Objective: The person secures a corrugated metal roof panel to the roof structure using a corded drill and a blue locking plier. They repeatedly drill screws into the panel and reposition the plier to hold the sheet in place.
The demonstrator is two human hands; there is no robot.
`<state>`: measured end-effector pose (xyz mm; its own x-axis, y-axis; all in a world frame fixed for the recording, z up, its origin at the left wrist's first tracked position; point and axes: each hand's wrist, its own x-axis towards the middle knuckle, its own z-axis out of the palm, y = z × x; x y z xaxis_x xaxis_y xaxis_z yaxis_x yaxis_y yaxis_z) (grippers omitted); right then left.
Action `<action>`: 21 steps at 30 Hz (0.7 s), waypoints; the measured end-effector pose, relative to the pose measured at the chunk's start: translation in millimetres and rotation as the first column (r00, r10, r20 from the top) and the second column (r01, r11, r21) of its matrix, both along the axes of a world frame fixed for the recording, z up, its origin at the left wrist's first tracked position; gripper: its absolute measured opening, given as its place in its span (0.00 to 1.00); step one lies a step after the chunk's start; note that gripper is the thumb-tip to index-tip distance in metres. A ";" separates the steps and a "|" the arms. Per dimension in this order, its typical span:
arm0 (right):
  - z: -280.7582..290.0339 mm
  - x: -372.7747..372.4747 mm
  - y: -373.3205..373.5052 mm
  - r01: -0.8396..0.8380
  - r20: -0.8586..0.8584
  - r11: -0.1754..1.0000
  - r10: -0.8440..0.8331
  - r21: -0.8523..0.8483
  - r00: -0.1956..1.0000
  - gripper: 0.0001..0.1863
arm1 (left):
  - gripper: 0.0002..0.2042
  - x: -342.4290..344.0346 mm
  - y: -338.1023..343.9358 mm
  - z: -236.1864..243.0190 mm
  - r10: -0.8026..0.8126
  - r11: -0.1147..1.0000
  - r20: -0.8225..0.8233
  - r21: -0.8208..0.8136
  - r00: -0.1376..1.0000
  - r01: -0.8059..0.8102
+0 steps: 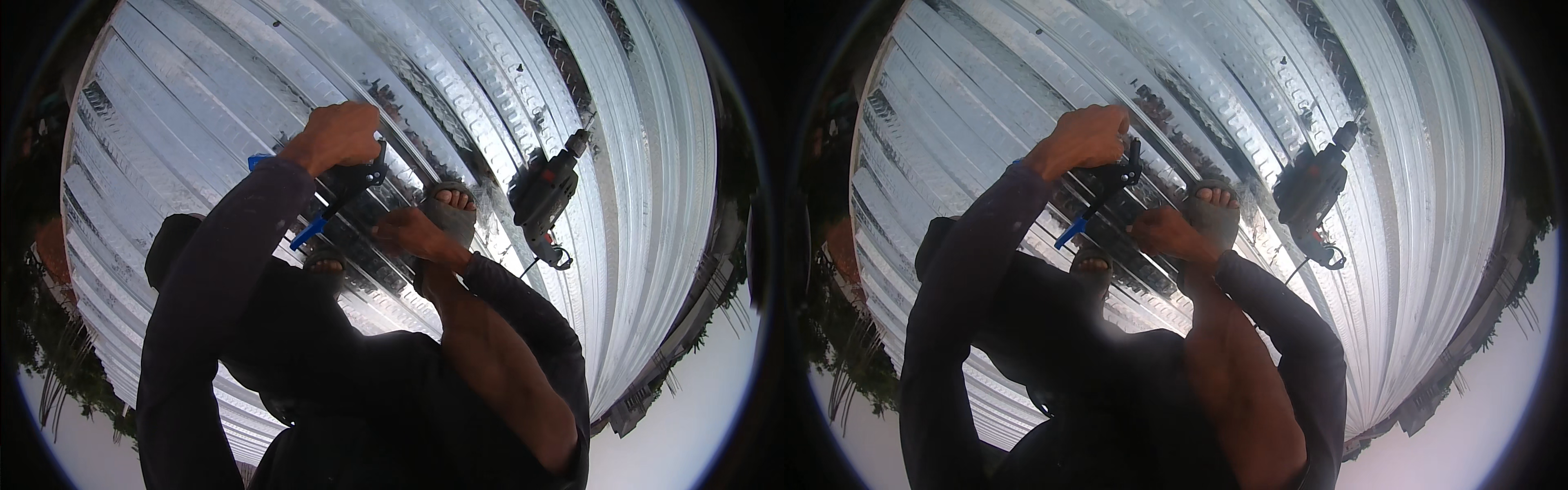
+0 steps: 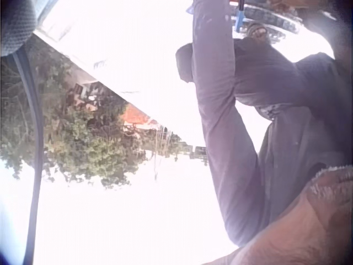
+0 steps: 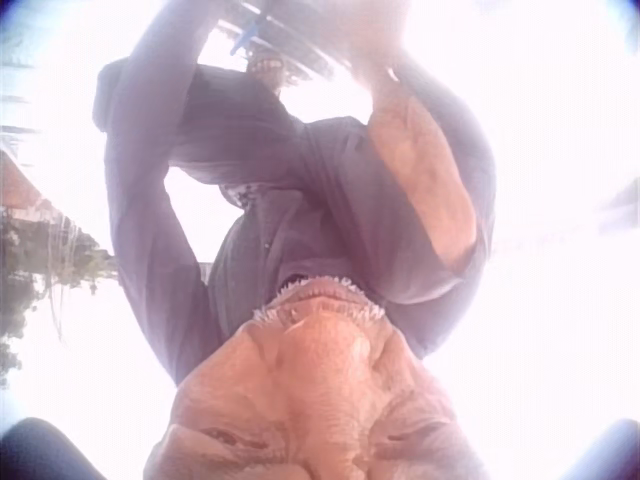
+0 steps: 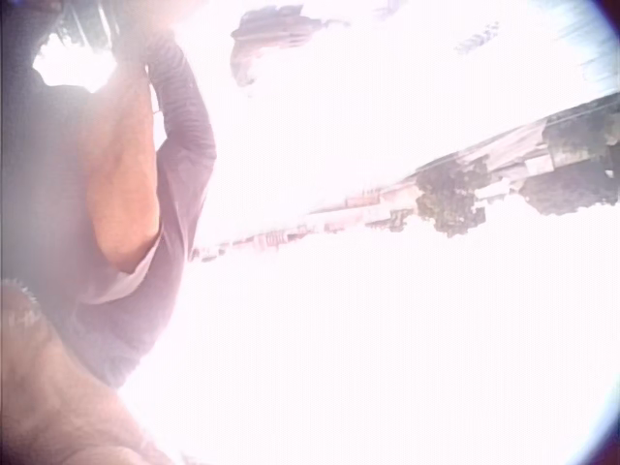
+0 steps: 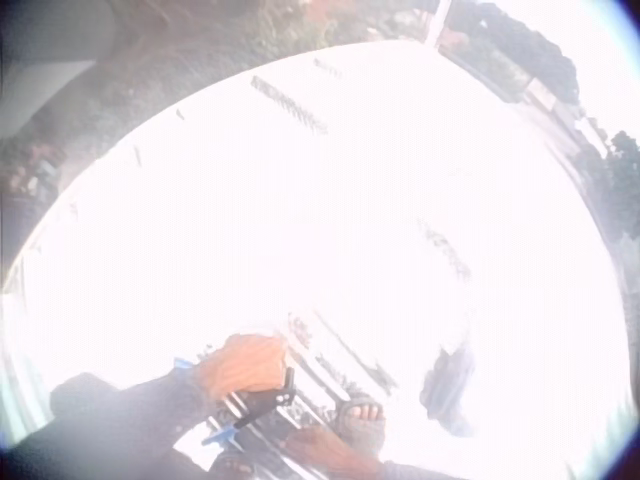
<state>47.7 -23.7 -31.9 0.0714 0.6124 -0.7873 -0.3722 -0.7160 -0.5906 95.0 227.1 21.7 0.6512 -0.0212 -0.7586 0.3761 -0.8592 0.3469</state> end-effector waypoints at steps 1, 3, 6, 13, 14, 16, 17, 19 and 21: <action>-5.7 -8.9 6.4 0.004 -0.105 1.000 -0.002 0.021 0.994 0.15 | 0.17 -23.3 8.7 -0.2 -0.035 0.998 0.041 0.057 0.999 0.033; -15.8 -24.0 16.9 0.089 -0.254 0.996 -0.084 0.008 0.963 0.16 | 0.19 -71.4 19.1 -16.0 -0.079 0.989 0.130 0.132 0.988 0.062; -29.4 -38.8 36.1 0.257 -0.331 0.964 -0.266 -0.071 0.906 0.15 | 0.19 -111.0 27.0 -37.0 -0.104 0.984 0.280 0.167 0.954 0.059; -18.4 -37.1 43.6 0.386 -0.188 0.913 -0.360 0.130 0.914 0.19 | 0.14 -110.7 9.5 -28.8 -0.152 0.982 0.290 0.152 0.945 0.112; -18.3 -35.0 38.5 0.487 -0.222 0.859 -0.450 0.155 0.865 0.19 | 0.13 -106.8 -0.1 -22.3 -0.072 0.995 0.343 0.094 0.937 0.043; 29.3 -5.6 41.8 0.640 -0.282 0.766 -0.601 0.064 0.748 0.20 | 0.13 -107.0 -16.1 -13.7 0.156 0.987 0.468 -0.043 0.870 -0.153; 62.1 17.4 36.9 0.711 -0.282 0.703 -0.681 0.008 0.676 0.20 | 0.12 -102.0 -32.3 -12.9 0.301 0.953 0.542 -0.154 0.784 -0.259; 105.1 60.9 25.0 0.607 -0.089 0.788 -0.600 0.106 0.795 0.19 | 0.11 -92.7 -61.9 -0.7 0.588 0.809 0.590 -0.436 0.554 -0.394; 147.3 102.4 -1.9 0.454 0.314 0.888 -0.454 0.080 0.834 0.18 | 0.09 -70.5 -98.7 10.6 0.848 0.526 0.450 -0.777 0.281 -0.345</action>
<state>150.1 -25.6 115.4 0.5853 0.4511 -0.6738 -0.4493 -0.5113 -0.7326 24.5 128.4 32.4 0.8696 0.4932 -0.0246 0.0911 -0.1114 0.9896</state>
